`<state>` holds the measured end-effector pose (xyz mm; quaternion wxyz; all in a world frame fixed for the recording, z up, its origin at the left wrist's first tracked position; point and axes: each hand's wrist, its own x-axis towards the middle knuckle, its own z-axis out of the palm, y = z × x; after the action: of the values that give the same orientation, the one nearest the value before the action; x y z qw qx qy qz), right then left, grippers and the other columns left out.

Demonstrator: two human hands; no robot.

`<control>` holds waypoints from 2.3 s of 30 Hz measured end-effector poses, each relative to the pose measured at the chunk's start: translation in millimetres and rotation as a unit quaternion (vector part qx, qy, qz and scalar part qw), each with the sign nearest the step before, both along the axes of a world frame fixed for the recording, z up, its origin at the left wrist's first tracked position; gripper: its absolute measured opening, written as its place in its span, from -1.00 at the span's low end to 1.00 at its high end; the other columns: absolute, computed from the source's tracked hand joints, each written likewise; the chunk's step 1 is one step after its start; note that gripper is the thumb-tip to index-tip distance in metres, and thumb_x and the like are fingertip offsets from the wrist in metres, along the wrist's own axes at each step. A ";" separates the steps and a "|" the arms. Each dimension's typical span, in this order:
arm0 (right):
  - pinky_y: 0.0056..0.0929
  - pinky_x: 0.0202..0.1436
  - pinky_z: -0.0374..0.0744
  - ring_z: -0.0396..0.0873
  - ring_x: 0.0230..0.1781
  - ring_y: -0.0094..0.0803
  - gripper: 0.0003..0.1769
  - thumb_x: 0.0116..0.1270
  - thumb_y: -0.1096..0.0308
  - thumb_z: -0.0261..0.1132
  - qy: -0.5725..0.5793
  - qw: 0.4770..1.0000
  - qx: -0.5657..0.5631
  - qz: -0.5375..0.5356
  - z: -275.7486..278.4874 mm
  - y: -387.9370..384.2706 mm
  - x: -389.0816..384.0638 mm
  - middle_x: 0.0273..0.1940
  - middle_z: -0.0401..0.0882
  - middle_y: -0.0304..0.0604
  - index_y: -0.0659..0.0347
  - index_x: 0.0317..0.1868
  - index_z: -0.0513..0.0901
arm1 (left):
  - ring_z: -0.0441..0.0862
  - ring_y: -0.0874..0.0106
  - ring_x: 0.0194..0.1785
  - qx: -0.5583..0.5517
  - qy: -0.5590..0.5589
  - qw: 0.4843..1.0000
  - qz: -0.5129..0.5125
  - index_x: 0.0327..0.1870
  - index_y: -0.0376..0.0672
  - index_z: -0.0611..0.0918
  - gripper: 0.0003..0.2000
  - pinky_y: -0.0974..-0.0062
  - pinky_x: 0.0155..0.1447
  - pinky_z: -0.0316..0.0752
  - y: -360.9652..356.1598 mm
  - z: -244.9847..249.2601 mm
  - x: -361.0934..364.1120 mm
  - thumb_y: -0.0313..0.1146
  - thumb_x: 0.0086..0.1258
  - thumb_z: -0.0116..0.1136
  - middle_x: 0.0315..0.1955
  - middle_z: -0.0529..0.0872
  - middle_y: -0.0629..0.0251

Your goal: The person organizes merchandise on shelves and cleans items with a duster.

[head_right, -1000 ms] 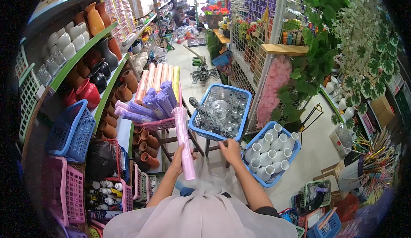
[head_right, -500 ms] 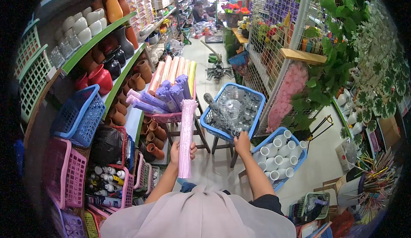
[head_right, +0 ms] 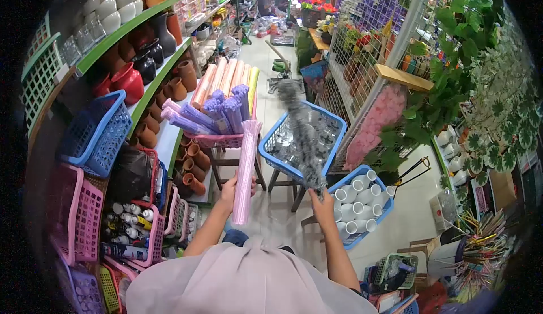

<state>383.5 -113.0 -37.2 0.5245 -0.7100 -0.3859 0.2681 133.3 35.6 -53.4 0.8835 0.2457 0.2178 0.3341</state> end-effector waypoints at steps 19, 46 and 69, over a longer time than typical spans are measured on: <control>-0.09 -0.32 0.49 0.58 -0.33 0.06 -0.59 0.16 0.02 0.34 -0.329 0.937 -0.004 0.119 34.1 2.4 -86.8 -0.36 0.61 0.08 0.22 -0.24 0.57 | 0.55 0.50 -0.39 0.070 0.148 0.981 0.109 0.12 -0.21 0.48 -0.57 0.50 -0.33 0.53 -19.3 -0.4 -109.9 -0.05 0.54 -0.26 -0.37 0.60 0.29; -0.15 -0.29 0.53 0.61 -0.34 0.05 -0.56 0.05 0.09 0.42 -0.457 0.805 -0.011 0.378 13.7 -34.8 -170.3 -0.37 0.64 0.07 0.27 -0.22 0.59 | 0.66 0.19 -0.27 -0.071 -0.030 0.985 0.155 0.11 -0.33 0.46 -0.47 0.29 -0.13 0.63 -79.7 -36.0 -224.0 0.03 0.48 -0.25 -0.32 0.63 0.07; -0.16 -0.33 0.52 0.60 -0.38 -0.01 -0.57 0.01 0.07 0.42 -0.386 0.894 0.034 0.224 -2.2 -43.6 -156.9 -0.39 0.62 0.05 0.21 -0.23 0.61 | 0.64 0.42 -0.45 -0.006 0.128 0.982 0.140 0.01 -0.15 0.48 -0.55 0.51 -0.35 0.59 -92.9 0.6 -195.5 0.09 0.43 -0.02 -0.41 0.65 0.20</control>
<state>226.6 -156.6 -39.4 0.2840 -0.6339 -0.7159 0.0701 -62.2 -57.3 -52.8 0.7941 0.2485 0.3634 0.4190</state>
